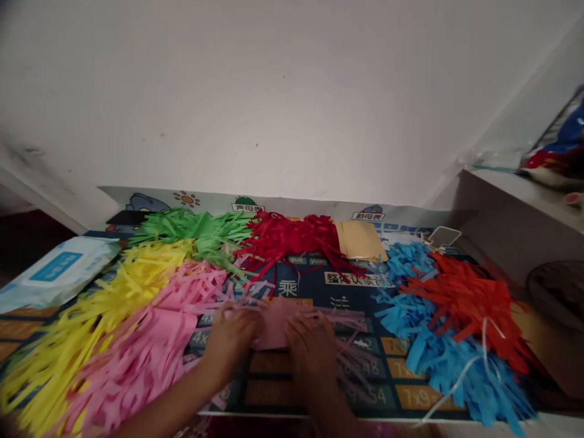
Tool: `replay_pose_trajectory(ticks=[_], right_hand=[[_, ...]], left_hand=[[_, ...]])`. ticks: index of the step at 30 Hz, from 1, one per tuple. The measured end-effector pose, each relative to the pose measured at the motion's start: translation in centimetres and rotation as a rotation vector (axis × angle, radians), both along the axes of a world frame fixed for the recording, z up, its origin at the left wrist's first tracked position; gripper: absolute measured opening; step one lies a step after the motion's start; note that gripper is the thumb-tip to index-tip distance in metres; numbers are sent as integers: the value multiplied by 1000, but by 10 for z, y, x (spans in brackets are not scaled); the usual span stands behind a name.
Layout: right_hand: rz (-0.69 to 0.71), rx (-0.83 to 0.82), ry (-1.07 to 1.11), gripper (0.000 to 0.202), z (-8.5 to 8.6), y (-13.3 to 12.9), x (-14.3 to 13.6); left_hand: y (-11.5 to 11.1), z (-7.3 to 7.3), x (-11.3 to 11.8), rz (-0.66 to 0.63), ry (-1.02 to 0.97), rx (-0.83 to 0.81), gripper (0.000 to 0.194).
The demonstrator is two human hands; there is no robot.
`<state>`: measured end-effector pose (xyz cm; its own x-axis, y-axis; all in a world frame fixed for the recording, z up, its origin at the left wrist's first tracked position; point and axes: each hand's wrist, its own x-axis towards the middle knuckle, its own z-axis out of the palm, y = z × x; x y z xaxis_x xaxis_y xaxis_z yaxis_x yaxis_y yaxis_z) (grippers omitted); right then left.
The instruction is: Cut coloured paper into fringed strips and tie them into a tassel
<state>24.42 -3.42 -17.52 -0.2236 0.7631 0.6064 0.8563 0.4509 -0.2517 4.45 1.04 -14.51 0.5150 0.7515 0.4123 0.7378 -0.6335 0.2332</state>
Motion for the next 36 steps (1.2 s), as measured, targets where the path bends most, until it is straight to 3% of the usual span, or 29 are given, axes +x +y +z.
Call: replay_pose_trajectory(ticks=[5,8,14,16,18,20,22,24,28,30,32,36], right_hand=[[137,85,-37,31,4,-1,3],[133,5,-38,25,4,-6,-5],[149,-166,11,18,14,1,-25],[149,-221,-30,26,14,9,-37],[135,-254,-103,38,12,20,-49],[130,-247,-152,37,14,32,-53],[116,-217,-166,29,21,42,-41],[83,-164,-181,30,32,43,-10],[-48,-174,-337,37,52,15,66],[-128,-198,-429,43,54,-5,87],[-86,-169,-444,48,48,-22,87],[170,-279,-333,52,14,-33,45]], left_hand=[[8,32,-71,251,137,73,36],[1,41,-83,269,293,84,38],[-8,32,-52,287,342,35,66],[-5,28,-46,197,316,42,58],[-3,25,-44,119,255,54,39],[-1,26,-42,84,175,65,27],[-1,25,-37,44,113,66,28],[-3,20,-28,-10,82,51,32],[-15,-9,0,-155,32,-18,33],[-23,-23,14,-206,23,-66,29],[-30,-32,25,-229,30,-109,26],[-37,-29,31,-226,8,-165,23]])
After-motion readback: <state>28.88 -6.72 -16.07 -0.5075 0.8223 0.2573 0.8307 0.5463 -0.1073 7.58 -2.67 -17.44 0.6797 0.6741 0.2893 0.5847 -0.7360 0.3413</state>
